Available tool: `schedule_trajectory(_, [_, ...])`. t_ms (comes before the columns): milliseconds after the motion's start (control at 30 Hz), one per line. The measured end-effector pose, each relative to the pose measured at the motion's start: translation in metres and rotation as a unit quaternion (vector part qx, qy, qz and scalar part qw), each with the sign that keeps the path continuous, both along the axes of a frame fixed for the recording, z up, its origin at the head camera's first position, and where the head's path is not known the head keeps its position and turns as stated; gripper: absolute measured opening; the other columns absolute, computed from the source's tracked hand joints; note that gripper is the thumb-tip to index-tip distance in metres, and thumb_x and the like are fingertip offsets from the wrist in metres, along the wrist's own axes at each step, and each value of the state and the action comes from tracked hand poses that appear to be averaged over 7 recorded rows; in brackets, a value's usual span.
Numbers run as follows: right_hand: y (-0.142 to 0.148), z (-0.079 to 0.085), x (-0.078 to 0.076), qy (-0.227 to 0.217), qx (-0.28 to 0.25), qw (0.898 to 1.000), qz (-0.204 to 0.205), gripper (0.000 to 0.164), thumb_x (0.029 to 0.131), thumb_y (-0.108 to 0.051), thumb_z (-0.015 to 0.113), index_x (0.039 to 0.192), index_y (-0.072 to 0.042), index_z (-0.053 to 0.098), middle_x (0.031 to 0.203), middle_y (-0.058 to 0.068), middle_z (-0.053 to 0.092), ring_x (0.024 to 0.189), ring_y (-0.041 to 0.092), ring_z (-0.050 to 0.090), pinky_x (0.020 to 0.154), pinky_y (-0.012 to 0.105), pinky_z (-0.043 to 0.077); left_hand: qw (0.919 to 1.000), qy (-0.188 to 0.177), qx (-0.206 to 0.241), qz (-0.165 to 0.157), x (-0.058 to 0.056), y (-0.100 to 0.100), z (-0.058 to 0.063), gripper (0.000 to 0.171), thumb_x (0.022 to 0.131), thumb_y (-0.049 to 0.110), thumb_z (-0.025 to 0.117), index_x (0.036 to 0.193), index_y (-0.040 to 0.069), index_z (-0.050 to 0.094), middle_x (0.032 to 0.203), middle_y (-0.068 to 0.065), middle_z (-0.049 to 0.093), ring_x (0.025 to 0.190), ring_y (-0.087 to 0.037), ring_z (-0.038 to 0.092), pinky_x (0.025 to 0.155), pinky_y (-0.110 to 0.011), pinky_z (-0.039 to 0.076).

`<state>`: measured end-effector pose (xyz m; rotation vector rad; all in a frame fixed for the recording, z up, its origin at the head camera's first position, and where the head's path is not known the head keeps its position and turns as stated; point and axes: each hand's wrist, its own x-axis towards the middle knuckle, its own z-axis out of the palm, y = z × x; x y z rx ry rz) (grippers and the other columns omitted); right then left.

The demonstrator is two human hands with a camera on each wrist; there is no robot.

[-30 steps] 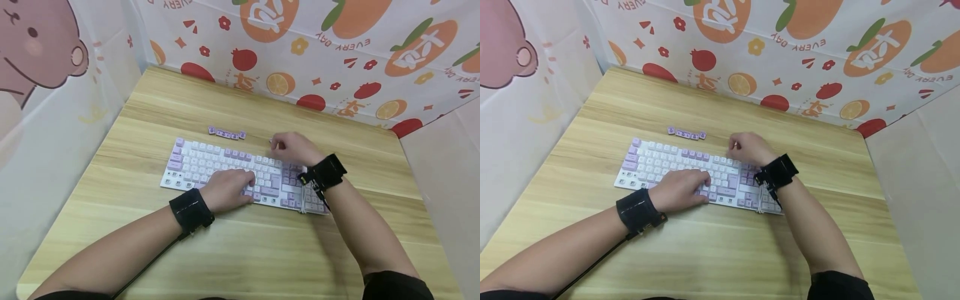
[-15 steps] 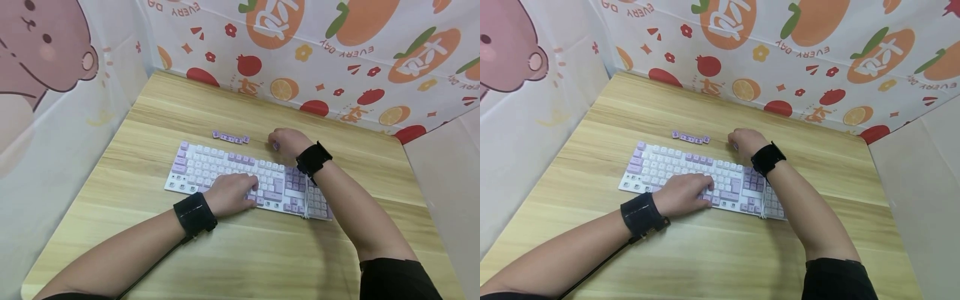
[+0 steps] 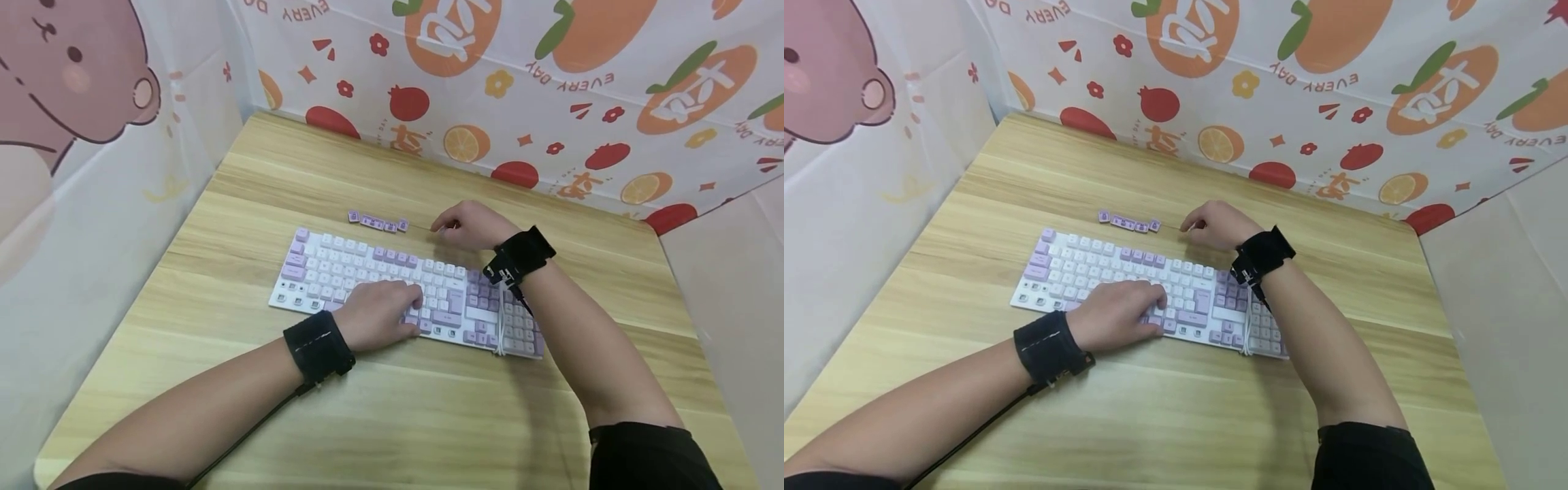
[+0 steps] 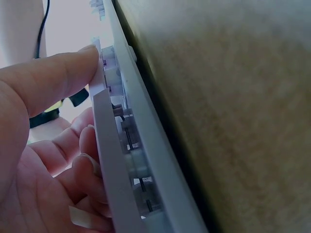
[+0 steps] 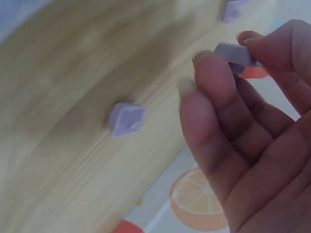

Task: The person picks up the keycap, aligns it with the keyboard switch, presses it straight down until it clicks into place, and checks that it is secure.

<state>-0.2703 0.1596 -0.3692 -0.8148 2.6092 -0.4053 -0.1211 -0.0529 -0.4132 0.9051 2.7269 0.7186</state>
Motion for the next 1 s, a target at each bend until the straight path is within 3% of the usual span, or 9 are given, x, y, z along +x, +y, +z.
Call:
schedule_trajectory(133, [0.005, 0.005, 0.007, -0.051, -0.057, 0.997, -0.030, 0.025, 0.095, -0.017, 0.060, 0.115, -0.014, 0.074, 0.111, 0.001, 0.072, 0.096, 0.015, 0.063, 0.088, 0.034, 0.051, 1.0000, -0.005, 0.002, -0.004, 0.000, 0.000, -0.002, 0.031, 0.081, 0.039, 0.079, 0.100, 0.020, 0.062, 0.083, 0.008, 0.059, 0.070, -0.010, 0.053, 0.056, -0.028, 0.041])
schedule_trajectory(200, [0.007, 0.007, 0.013, -0.088, -0.102, 0.989, -0.054, 0.026, 0.095, -0.016, 0.061, 0.118, -0.010, 0.071, 0.110, 0.003, 0.073, 0.100, 0.019, 0.066, 0.091, 0.035, 0.052, 1.0000, -0.005, 0.002, -0.005, -0.001, 0.000, -0.004, 0.031, 0.082, 0.039, 0.079, 0.100, 0.020, 0.062, 0.083, 0.008, 0.059, 0.071, -0.010, 0.053, 0.057, -0.028, 0.041])
schedule_trajectory(367, [0.012, 0.008, 0.029, -0.172, -0.209, 0.957, -0.102, 0.029, 0.095, -0.011, 0.060, 0.122, -0.003, 0.067, 0.109, 0.010, 0.073, 0.105, 0.030, 0.069, 0.090, 0.032, 0.055, 0.9999, -0.008, 0.007, -0.009, -0.001, 0.001, -0.006, 0.032, 0.082, 0.038, 0.079, 0.102, 0.019, 0.063, 0.085, 0.007, 0.060, 0.072, -0.010, 0.053, 0.058, -0.028, 0.043])
schedule_trajectory(500, [0.014, 0.008, 0.043, -0.203, -0.256, 0.938, -0.114, 0.028, 0.096, -0.008, 0.058, 0.122, -0.001, 0.065, 0.111, 0.011, 0.072, 0.104, 0.028, 0.070, 0.088, 0.032, 0.056, 0.9998, -0.015, 0.012, -0.009, -0.002, 0.001, -0.005, 0.031, 0.082, 0.037, 0.079, 0.103, 0.019, 0.065, 0.087, 0.006, 0.062, 0.073, -0.010, 0.054, 0.061, -0.028, 0.044])
schedule_trajectory(600, [0.017, 0.008, 0.054, -0.199, -0.272, 0.935, -0.111, 0.027, 0.096, -0.006, 0.056, 0.121, -0.002, 0.066, 0.110, 0.010, 0.073, 0.101, 0.024, 0.071, 0.087, 0.034, 0.056, 0.9996, -0.019, 0.018, -0.009, -0.002, 0.002, -0.004, 0.030, 0.083, 0.035, 0.078, 0.104, 0.018, 0.066, 0.089, 0.005, 0.064, 0.073, -0.010, 0.055, 0.062, -0.029, 0.045])
schedule_trajectory(767, [0.023, 0.004, 0.077, -0.163, -0.272, 0.943, -0.096, 0.025, 0.093, -0.003, 0.056, 0.114, -0.006, 0.070, 0.107, 0.010, 0.072, 0.093, 0.023, 0.072, 0.085, 0.036, 0.057, 0.9994, -0.020, 0.028, -0.008, -0.005, 0.003, -0.002, 0.029, 0.083, 0.034, 0.078, 0.104, 0.016, 0.068, 0.089, 0.004, 0.067, 0.072, -0.010, 0.056, 0.062, -0.029, 0.045])
schedule_trajectory(1000, [0.025, -0.005, 0.112, -0.114, -0.289, 0.948, -0.067, 0.020, 0.092, -0.007, 0.065, 0.112, -0.008, 0.068, 0.101, 0.007, 0.071, 0.082, 0.021, 0.068, 0.073, 0.032, 0.057, 0.9976, -0.015, 0.068, 0.007, -0.005, 0.005, 0.003, 0.024, 0.085, 0.027, 0.076, 0.105, 0.016, 0.070, 0.071, 0.007, 0.057, 0.063, -0.010, 0.052, 0.056, -0.028, 0.041])
